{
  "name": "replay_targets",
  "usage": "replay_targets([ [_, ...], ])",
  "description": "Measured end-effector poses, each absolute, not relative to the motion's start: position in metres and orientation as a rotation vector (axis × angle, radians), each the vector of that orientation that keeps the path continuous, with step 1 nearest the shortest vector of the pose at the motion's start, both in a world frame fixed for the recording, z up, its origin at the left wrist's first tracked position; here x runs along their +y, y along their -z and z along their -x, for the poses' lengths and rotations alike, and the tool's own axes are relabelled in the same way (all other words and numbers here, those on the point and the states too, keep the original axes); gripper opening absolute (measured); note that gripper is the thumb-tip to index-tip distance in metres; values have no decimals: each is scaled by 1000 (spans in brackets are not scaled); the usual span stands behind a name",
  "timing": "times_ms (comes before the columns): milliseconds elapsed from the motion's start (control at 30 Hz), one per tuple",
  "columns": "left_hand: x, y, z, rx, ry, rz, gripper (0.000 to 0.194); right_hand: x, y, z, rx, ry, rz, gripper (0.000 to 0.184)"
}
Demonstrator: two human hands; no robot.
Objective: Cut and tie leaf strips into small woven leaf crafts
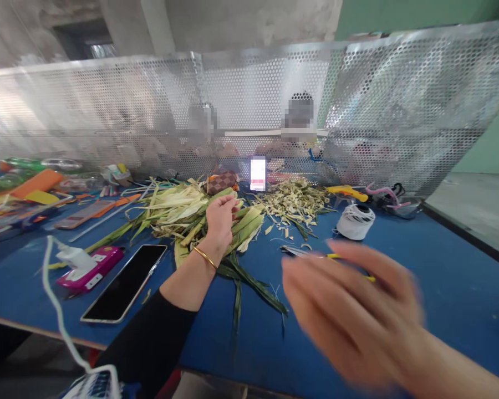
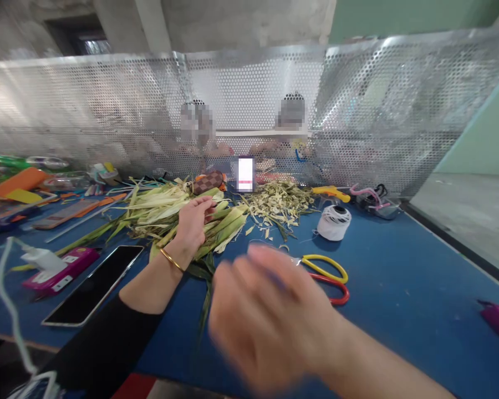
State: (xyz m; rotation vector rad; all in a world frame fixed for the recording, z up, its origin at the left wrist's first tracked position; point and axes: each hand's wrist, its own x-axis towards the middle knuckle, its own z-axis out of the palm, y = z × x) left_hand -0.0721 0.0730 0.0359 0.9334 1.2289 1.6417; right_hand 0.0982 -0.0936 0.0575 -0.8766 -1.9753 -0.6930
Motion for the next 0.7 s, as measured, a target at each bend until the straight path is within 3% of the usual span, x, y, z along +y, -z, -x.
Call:
replay_targets([
  [167,75,-54,96,1293,-1637,-1320,13,-33,-24,-141,-2628,535,1556,8],
  [267,76,-58,107,1399,-1347,-1832,10,-25,-3,-168,-2614,346,1872,12],
  [400,75,-61,115,1615,-871,-2225,14,-25,4,-184,-2552,161,1840,19],
  [700,68,-52,139,1933,-450,-2310,12,-16,13,-182,-2396,250,1916,22],
])
